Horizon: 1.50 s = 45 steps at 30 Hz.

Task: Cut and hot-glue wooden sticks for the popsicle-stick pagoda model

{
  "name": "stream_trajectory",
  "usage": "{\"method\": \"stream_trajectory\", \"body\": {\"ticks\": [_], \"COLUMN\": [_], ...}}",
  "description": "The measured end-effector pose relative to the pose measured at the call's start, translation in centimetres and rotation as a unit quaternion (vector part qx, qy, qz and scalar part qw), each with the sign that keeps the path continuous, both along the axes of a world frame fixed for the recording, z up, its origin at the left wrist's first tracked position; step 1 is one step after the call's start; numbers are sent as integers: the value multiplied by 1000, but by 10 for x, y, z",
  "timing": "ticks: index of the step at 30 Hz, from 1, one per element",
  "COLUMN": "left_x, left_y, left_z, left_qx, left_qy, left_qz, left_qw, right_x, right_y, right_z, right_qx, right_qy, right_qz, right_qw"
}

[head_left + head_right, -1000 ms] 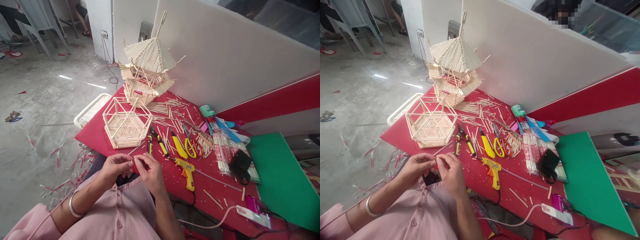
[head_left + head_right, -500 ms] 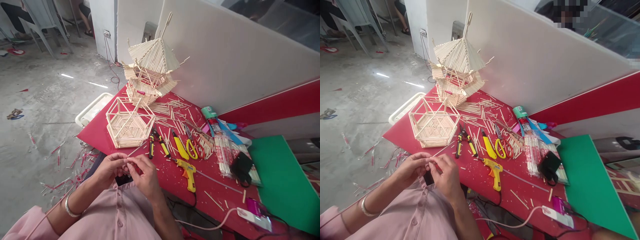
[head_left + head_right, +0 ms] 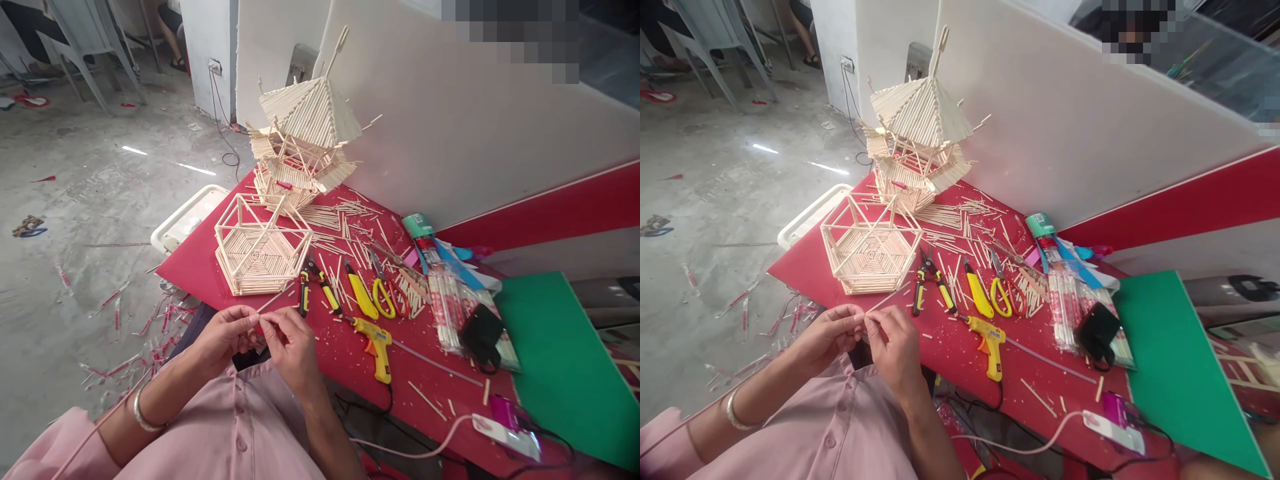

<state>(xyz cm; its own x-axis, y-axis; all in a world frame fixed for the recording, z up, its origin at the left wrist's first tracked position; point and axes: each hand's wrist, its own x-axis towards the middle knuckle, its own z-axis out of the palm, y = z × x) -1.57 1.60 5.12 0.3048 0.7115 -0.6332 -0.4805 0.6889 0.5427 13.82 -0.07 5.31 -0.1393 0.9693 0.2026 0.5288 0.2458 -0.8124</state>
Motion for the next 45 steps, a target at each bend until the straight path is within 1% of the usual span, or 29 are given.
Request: {"method": "stream_trajectory", "body": {"ticks": [9, 18, 23, 36, 40, 42, 44, 45], "left_x": [3, 1, 0, 2, 7, 10, 11, 11], "left_y": [-1, -2, -2, -4, -6, -7, -9, -9], "left_z": [2, 1, 3, -1, -5, -8, -12, -15], "left_qx": [-10, -11, -14, -3, 1, 13, 68, 116], "left_qy": [-6, -10, -12, -15, 10, 36, 109, 166], "left_qz": [16, 22, 19, 31, 22, 19, 18, 19], "left_qw": [1000, 1000, 1000, 999, 1000, 999, 992, 979], "right_x": [-1, -8, -10, -8, -6, -3, 2, 5], "right_y": [-3, -4, -6, -8, -9, -8, -7, -7], "right_z": [-5, -5, -5, -9, -11, -13, -16, -18], "right_qx": [5, 49, 40, 33, 34, 33, 29, 24], "right_qy": [-12, -20, -23, -19, -35, -56, -86, -107], "right_qz": [-4, -23, -25, -24, -32, -42, -69, -85], "right_qw": [1000, 998, 999, 999, 998, 997, 993, 990]}}
